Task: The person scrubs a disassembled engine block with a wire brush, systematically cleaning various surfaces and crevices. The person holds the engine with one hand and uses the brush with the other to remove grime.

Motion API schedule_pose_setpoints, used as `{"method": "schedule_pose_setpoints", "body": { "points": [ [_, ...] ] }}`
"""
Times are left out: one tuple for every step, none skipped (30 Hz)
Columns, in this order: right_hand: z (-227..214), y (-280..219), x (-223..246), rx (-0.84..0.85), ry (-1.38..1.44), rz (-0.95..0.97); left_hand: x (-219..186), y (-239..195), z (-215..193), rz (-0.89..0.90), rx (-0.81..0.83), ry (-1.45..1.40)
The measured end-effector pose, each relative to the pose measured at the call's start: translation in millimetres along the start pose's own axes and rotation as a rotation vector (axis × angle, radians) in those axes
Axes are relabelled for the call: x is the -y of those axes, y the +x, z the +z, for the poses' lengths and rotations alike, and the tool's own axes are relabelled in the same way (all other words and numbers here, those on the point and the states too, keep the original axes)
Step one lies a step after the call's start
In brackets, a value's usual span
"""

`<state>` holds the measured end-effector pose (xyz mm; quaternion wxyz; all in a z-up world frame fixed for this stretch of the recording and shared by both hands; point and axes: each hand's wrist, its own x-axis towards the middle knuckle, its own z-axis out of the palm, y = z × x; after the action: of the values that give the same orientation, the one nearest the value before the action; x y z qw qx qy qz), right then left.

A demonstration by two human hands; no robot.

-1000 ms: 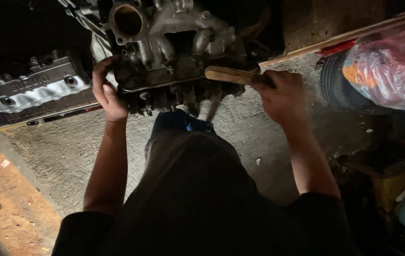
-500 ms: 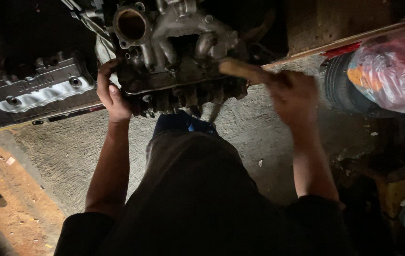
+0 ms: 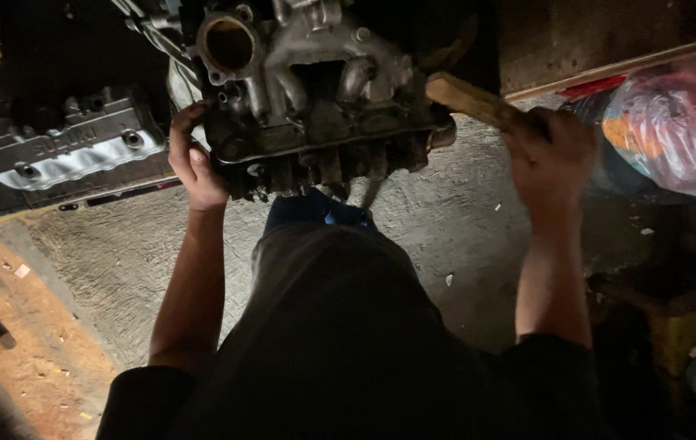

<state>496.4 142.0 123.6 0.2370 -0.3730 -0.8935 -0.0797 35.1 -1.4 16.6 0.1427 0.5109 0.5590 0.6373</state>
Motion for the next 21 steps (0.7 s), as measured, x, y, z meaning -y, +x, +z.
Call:
{"method": "schedule_pose_setpoints", "body": {
  "points": [
    [2, 0, 5, 0.104, 0.060, 0.086, 0, 0, 1, 0.003, 0.009, -0.003],
    [9, 1, 13, 0.205, 0.121, 0.173, 1, 2, 0, 0.009, 0.020, -0.006],
    [13, 2, 18, 0.307, 0.182, 0.258, 2, 4, 1, 0.016, 0.031, -0.009],
    [17, 1, 24, 0.252, 0.148, 0.142, 2, 4, 1, 0.015, 0.024, -0.007],
    [21, -1, 31, 0.197, 0.113, 0.025, 2, 4, 0, 0.014, 0.017, -0.005],
    [24, -3, 36, 0.143, 0.076, -0.089, 2, 3, 1, 0.012, 0.012, -0.004],
    [26, -4, 38, 0.139, 0.064, -0.079, 2, 2, 1, 0.005, 0.015, -0.003],
    [28, -4, 38, 0.133, 0.053, -0.072, 2, 2, 0, 0.001, 0.015, -0.001],
    [28, -5, 36, 0.127, 0.041, -0.065, 2, 1, 0, -0.004, 0.015, 0.001],
    [28, -5, 32, 0.113, 0.025, -0.078, 2, 1, 0, 0.002, 0.014, 0.004],
    [26, -4, 26, 0.100, 0.010, -0.091, 2, 0, 0, 0.008, 0.013, 0.008],
    [25, -3, 20, 0.086, -0.006, -0.102, 2, 0, 0, 0.015, 0.013, 0.011],
    [21, -4, 14, 0.120, 0.029, -0.077, 2, 0, -1, 0.006, 0.010, 0.008],
    [17, -3, 6, 0.152, 0.062, -0.054, 2, 0, 0, -0.002, 0.005, 0.003],
    [14, -2, 0, 0.183, 0.096, -0.031, 3, 2, 1, -0.009, 0.000, -0.001],
    [11, -2, -4, 0.149, 0.082, 0.002, 3, 1, 0, -0.008, -0.004, 0.004],
    [9, -1, -5, 0.115, 0.068, 0.035, 3, 0, -1, -0.007, -0.008, 0.010],
    [6, -2, -4, 0.084, 0.054, 0.068, 3, -1, -1, -0.008, -0.012, 0.014],
    [6, -1, 0, 0.179, 0.079, 0.132, 3, -3, -1, -0.005, -0.004, 0.032],
    [8, 2, 6, 0.271, 0.103, 0.194, 3, -2, -1, 0.002, 0.004, 0.049],
    [10, 5, 12, 0.365, 0.128, 0.256, 4, -1, 0, 0.008, 0.012, 0.066]
  ]
}}
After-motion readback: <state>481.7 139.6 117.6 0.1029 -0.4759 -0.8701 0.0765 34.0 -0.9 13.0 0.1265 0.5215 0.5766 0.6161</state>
